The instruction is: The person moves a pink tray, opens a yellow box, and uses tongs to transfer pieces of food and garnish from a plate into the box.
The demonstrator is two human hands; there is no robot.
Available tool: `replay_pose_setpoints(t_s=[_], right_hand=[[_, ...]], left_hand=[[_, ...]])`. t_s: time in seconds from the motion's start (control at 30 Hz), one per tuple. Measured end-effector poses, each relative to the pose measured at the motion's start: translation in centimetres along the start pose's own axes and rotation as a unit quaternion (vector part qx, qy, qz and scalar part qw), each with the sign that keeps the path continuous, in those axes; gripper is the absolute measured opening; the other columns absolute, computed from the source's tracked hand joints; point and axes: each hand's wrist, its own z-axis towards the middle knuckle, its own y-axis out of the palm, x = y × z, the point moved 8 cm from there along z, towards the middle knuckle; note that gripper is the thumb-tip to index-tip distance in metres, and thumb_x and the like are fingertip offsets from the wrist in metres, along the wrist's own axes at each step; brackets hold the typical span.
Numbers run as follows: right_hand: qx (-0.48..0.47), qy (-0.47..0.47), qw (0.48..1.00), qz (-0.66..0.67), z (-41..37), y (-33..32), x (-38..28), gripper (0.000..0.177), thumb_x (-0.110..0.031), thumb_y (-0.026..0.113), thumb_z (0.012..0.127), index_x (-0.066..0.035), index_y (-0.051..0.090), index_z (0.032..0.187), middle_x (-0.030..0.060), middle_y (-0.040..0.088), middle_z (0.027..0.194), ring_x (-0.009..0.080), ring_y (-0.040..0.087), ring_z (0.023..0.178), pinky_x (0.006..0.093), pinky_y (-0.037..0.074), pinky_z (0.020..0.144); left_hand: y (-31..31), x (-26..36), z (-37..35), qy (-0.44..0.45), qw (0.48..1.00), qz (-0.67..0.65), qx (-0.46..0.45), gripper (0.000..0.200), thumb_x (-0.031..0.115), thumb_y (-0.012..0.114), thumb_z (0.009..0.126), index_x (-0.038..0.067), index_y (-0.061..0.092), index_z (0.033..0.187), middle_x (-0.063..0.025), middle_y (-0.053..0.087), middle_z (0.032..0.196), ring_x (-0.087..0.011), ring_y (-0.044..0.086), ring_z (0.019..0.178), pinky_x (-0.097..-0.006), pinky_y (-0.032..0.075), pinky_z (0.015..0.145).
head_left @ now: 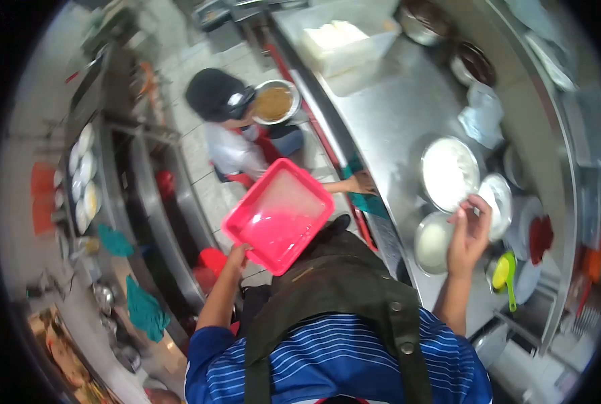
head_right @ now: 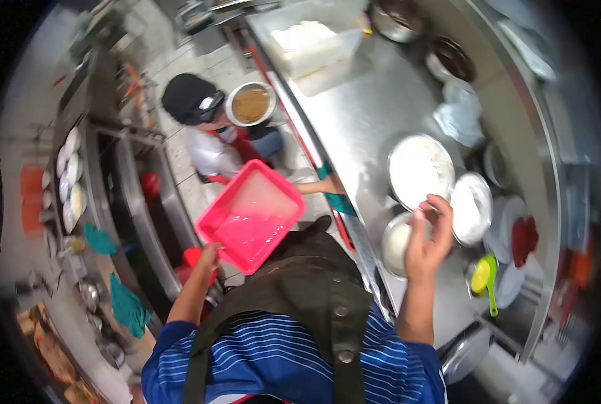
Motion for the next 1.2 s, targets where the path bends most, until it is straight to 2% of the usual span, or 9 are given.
replay_pose_setpoints(t_s=[0.2,0.27,0.33,0.5,0.6,0.73,1.0,1.07,1.2], right_hand=[[0.036,-0.028,0.999,-0.027,-1.5,-2.3,-1.1,0.024,0.004,0.052,0.074,-0.001,0.05,0.097,0.0084,0.051,0.083,0.0132,0.05,0.07,0.0224,0.04,0.062],[0.051,-0.01,0.997,-0.062,-3.5,-2.6,-0.7,0.021,0.001,0.052,0.076,-0.002,0.051,0.097,0.0093,0.053,0.085,0.0147,0.051,0.072,0.0236,0.04,0.062],[-0.047,0.142,0.986,-0.07,-6.0,-0.1,2.6,0.021,-0.006,0.053,0.078,-0.002,0.051,0.099,0.0105,0.054,0.087,0.0167,0.053,0.075,0.0265,0.042,0.063],[-0.121,0.235,0.957,0.123,-12.0,4.9,7.6,0.049,-0.025,0.052,0.083,-0.001,0.035,0.123,0.0149,0.048,0.115,0.0184,0.049,0.1,0.0301,0.037,0.087],[-0.074,0.259,0.903,0.336,-12.5,4.6,6.1,0.056,-0.027,0.05,0.085,0.002,0.028,0.127,0.0133,0.043,0.121,0.0178,0.042,0.11,0.0289,0.032,0.093],[0.039,0.22,0.848,0.481,-13.7,-1.8,4.2,0.058,-0.027,0.049,0.085,0.001,0.025,0.129,0.011,0.04,0.124,0.0152,0.041,0.111,0.0268,0.033,0.092],[0.245,0.161,0.839,0.458,-22.8,-21.2,6.1,0.044,-0.026,0.04,0.088,0.001,0.034,0.123,0.0106,0.043,0.121,0.0205,0.042,0.111,0.0336,0.034,0.093],[0.285,0.144,0.837,0.445,-25.8,-26.1,6.8,0.043,-0.025,0.038,0.088,0.002,0.035,0.122,0.0111,0.044,0.12,0.0205,0.043,0.11,0.0328,0.033,0.093],[0.346,0.151,0.813,0.444,-32.8,-34.2,11.1,0.041,-0.027,0.038,0.089,0.0,0.04,0.119,0.01,0.048,0.115,0.0184,0.046,0.106,0.0325,0.034,0.091]], left_hand=[[0.6,9.9,-7.9,0.053,0.997,0.052,0.016,0.01,0.011,0.052,0.071,0.006,0.052,0.08,-0.0019,0.05,0.058,-0.0083,0.039,0.033,-0.0201,0.031,0.028],[1.7,13.5,-8.5,0.132,0.985,0.05,-0.098,0.005,0.01,0.049,0.073,0.005,0.05,0.075,-0.0029,0.052,0.06,-0.0095,0.044,0.036,-0.0198,0.032,0.026],[1.6,16.6,-10.2,0.046,0.989,0.101,-0.1,0.008,0.011,0.049,0.075,0.006,0.049,0.081,-0.0036,0.052,0.061,-0.0105,0.045,0.036,-0.0194,0.032,0.025],[7.6,25.6,-17.3,0.116,0.964,0.213,-0.11,0.022,0.003,0.046,0.07,0.003,0.048,0.091,-0.0056,0.055,0.067,-0.0124,0.052,0.042,-0.0204,0.039,0.028],[14.3,28.5,-23.7,0.119,0.946,0.232,-0.191,0.034,-0.002,0.045,0.063,0.0,0.046,0.097,-0.0074,0.055,0.07,-0.0161,0.056,0.047,-0.0238,0.047,0.035],[22.3,29.9,-29.4,0.168,0.908,0.314,-0.221,0.025,-0.002,0.048,0.063,-0.002,0.049,0.088,-0.0067,0.053,0.063,-0.0137,0.051,0.039,-0.0198,0.038,0.03],[41.6,18.4,-37.1,0.116,0.786,0.426,-0.432,0.03,0.001,0.049,0.071,-0.005,0.049,0.1,-0.0135,0.058,0.084,-0.0171,0.06,0.065,-0.0254,0.049,0.047],[46.2,13.0,-39.0,0.073,0.74,0.43,-0.512,0.036,-0.002,0.049,0.069,-0.004,0.048,0.104,-0.0118,0.057,0.091,-0.0179,0.059,0.078,-0.0291,0.049,0.068],[54.6,0.8,-33.5,0.036,0.71,0.459,-0.532,0.034,-0.001,0.051,0.067,-0.004,0.051,0.102,-0.0102,0.058,0.087,-0.0166,0.058,0.074,-0.0275,0.049,0.065]])
